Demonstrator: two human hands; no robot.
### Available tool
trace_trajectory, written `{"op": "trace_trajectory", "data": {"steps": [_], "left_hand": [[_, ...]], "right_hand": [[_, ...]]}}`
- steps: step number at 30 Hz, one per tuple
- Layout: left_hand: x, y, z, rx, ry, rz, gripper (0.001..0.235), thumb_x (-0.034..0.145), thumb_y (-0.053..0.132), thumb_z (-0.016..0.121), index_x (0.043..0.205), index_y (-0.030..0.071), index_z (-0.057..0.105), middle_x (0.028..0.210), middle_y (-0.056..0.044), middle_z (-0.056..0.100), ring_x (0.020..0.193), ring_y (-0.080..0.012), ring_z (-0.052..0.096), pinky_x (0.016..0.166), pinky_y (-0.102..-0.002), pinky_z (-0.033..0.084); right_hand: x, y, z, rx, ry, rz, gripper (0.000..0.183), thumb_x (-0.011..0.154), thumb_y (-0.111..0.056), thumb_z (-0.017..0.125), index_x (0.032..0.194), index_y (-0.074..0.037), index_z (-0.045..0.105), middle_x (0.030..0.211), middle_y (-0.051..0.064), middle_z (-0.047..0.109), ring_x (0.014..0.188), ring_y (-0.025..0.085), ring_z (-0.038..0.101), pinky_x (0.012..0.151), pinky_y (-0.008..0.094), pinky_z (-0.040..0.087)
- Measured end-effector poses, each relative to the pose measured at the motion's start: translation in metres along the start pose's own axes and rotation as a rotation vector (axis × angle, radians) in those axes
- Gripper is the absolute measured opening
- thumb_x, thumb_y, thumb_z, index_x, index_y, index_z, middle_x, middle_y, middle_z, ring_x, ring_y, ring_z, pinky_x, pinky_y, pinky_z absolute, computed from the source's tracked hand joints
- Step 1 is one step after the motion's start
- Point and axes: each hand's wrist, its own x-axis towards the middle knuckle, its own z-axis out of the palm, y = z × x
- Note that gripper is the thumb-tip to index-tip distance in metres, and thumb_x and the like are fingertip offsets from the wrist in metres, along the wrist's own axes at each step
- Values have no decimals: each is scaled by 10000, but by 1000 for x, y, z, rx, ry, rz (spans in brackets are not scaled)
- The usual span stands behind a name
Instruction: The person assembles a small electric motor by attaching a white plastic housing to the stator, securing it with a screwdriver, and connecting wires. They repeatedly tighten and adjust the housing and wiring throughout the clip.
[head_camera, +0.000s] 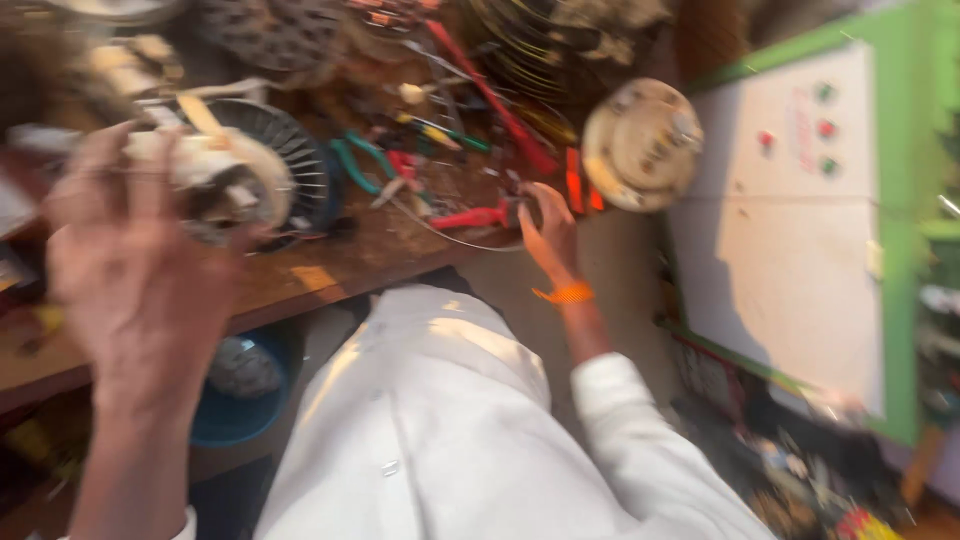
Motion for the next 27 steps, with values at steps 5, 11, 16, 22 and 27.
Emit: {"op": "trace_trajectory", "data": {"steps": [5,11,16,22,27], "left_hand": [[14,-15,-19,-128,-167,177,1101,641,317,893,1603,202,372,1653,-41,346,1540,-278,226,1139,-516,350],[51,-38,-31,11,-177,483,917,706,211,837,1544,292,472,1589,44,480,1516,-222,341,1126,-444,394],[62,-51,-16,-60,-27,616,788,676,384,856,1408,232,606,1442,3,610,1410,-232,479,1083,-432,422],[36,-63,12,-169,157,414,885,694,549,905,1398,102,609,1249,-96,683,1047,-274,695,904,-420,537],[33,-67,10,-119,48,391,1162,548,545,960,1508,83,494,1219,-165,638,881,-321,709,705,-434,575]], "right_hand": [[22,-32,-12,-314,-485,-281,793,761,-184,816,1480,-213,481,1434,90,558,1342,307,461,1066,544,320],[49,-29,-28,-333,-445,-417,644,712,-80,776,1328,-176,612,1294,66,596,1228,296,515,962,477,410],[24,-55,-37,-338,202,-351,296,975,-35,786,1185,-172,630,1191,-45,676,1118,192,649,1028,381,455],[6,-110,6,1092,937,563,258,954,-265,725,1127,-88,652,1079,12,718,989,155,695,856,313,607],[20,-179,27,1649,830,524,287,987,-287,728,1199,-122,629,1095,15,689,1000,146,682,826,323,573]]}}
